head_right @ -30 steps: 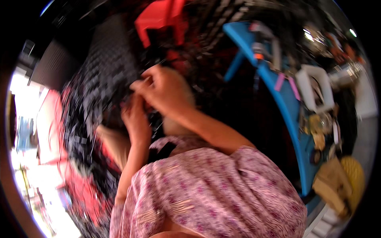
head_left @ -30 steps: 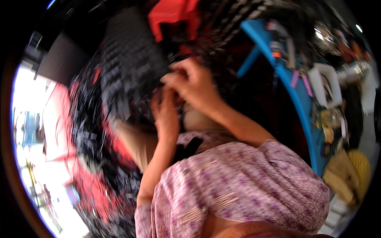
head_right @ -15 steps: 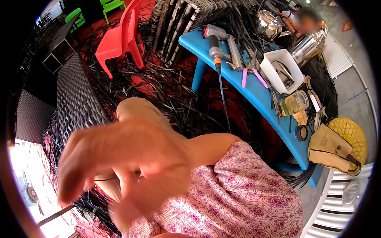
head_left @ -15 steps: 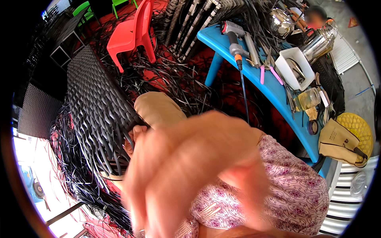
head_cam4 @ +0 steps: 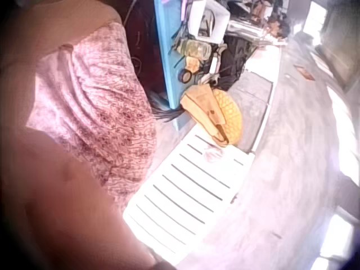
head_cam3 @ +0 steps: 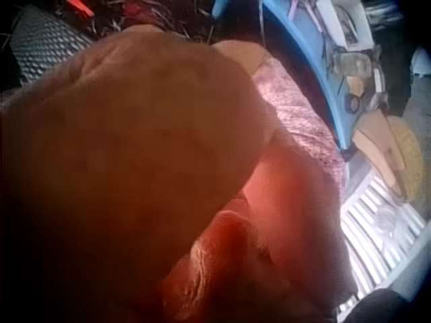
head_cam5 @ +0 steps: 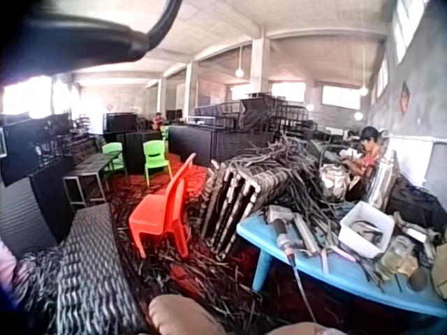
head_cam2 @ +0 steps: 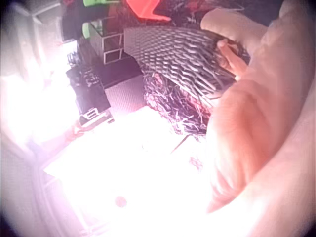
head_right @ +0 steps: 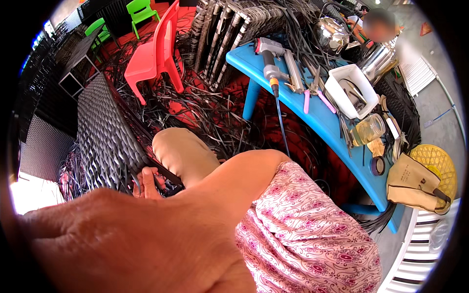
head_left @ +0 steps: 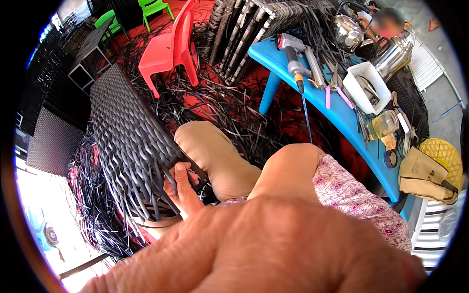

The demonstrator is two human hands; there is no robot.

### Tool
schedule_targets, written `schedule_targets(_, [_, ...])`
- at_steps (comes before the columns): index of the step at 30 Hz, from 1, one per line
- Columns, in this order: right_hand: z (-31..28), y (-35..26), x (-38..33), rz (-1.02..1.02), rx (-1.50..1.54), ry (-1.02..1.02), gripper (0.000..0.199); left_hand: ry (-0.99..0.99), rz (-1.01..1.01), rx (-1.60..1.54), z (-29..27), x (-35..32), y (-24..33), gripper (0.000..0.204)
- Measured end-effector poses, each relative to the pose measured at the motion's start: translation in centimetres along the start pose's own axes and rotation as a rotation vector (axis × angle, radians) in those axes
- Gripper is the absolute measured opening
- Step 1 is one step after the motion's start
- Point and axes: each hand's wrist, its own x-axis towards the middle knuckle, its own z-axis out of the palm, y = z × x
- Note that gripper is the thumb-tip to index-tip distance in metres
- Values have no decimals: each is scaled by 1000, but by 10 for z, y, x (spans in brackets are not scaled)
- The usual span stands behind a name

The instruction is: The person weaves black synthetic strands into the frame of a chair, securing them by hand and with a pneumatic nail gun. They reload the nail gun with nails from a container and continue attaching the weaving material to the chair structure.

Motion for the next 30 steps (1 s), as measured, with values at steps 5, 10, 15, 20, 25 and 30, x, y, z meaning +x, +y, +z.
schedule_targets(5, [-7, 2, 1, 21, -1, -64, 35, -10, -69, 49, -9, 1, -2, 30])
schedule_targets(10, [-9, 3, 6, 81, -9, -116, 35, -56, -61, 20, -2, 0, -2, 30])
schedule_targets(15, [-8, 11, 17, 93, 51, -148, 36, -25, -11, 179, -15, -1, -12, 29])
schedule_targets(20, [2, 30, 26, 153, 58, -202, 36, -73, 33, 116, -13, 1, -12, 34])
schedule_targets(25, [14, 48, 33, 294, 19, -279, 37, -85, -215, 125, -14, -6, 5, 39])
schedule_targets(30, [24, 77, 16, 574, -88, -337, 37, -93, -222, -309, -4, -2, -11, 20])
